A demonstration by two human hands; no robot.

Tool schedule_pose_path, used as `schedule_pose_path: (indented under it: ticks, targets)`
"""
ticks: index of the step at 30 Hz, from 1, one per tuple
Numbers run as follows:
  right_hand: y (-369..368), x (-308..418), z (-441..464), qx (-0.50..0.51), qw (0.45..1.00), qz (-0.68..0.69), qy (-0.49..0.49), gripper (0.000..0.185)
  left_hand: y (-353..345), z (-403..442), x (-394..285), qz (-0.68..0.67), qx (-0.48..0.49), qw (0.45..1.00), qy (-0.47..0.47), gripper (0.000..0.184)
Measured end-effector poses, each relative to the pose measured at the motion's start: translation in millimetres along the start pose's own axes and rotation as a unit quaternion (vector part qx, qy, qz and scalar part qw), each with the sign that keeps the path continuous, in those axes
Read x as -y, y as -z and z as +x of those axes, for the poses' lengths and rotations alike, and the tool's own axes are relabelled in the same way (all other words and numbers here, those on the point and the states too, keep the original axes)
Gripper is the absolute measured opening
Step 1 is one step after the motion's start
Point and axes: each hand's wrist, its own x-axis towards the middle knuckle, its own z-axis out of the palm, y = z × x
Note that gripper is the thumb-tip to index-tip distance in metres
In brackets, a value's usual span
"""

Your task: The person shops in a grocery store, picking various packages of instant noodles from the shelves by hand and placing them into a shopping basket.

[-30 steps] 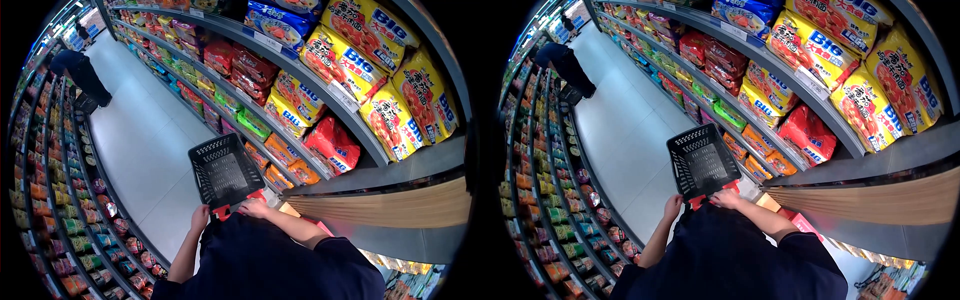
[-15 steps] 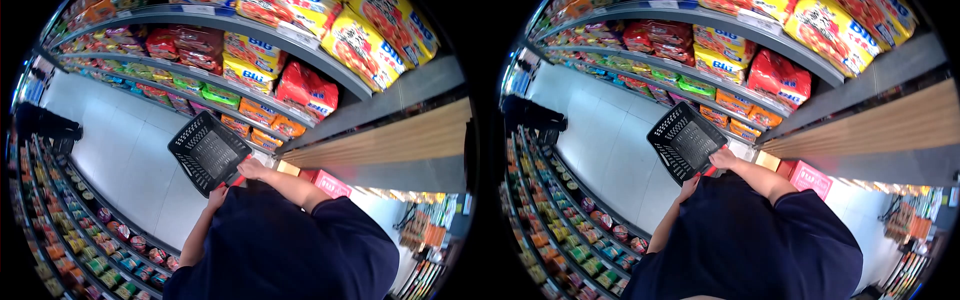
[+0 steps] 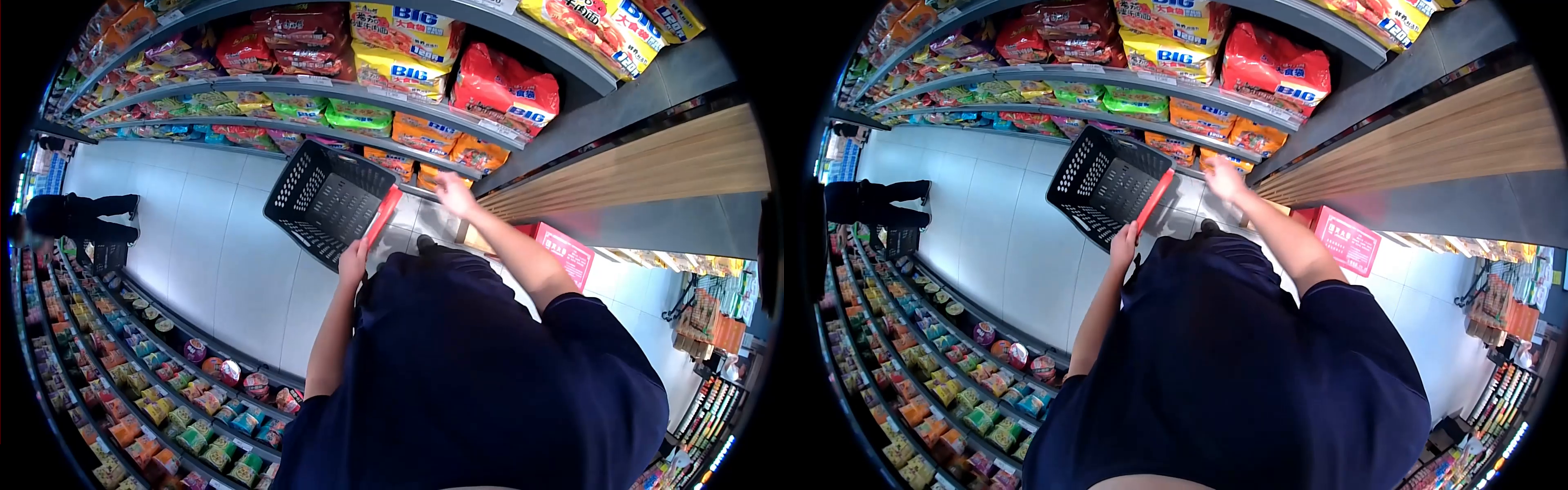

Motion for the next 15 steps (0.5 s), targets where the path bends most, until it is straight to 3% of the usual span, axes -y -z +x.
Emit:
schedule_pose_path:
  ticks: [2,6,8,13,15]
  targets:
    - [12.9,-22.7,7.0,-0.115,0.993,-0.003,0.027,0.031,7.6,3.8,0.3,-0.012,-0.017,1.000,-0.007,0.046]
    - [62.1,-11.4,32.8,-0.164,0.986,0.007,0.005,0.030,25.0,18.9,-1.6,-0.057,-0.033,0.998,-0.011,0.040]
    - [87.2,19.9,43.6,-0.199,0.974,0.091,0.061,0.030,32.3,27.0,2.7,-0.054,-0.035,0.998,-0.009,0.041]
    - [156.0,109.4,70.3,-0.210,0.967,0.107,0.097,0.035,43.4,56.9,22.8,-0.024,-0.043,0.999,0.004,0.041]
    - [171.9,125.9,95.8,-0.271,0.944,0.115,0.152,0.040,49.4,65.1,28.7,-0.050,-0.054,0.997,-0.004,0.041]
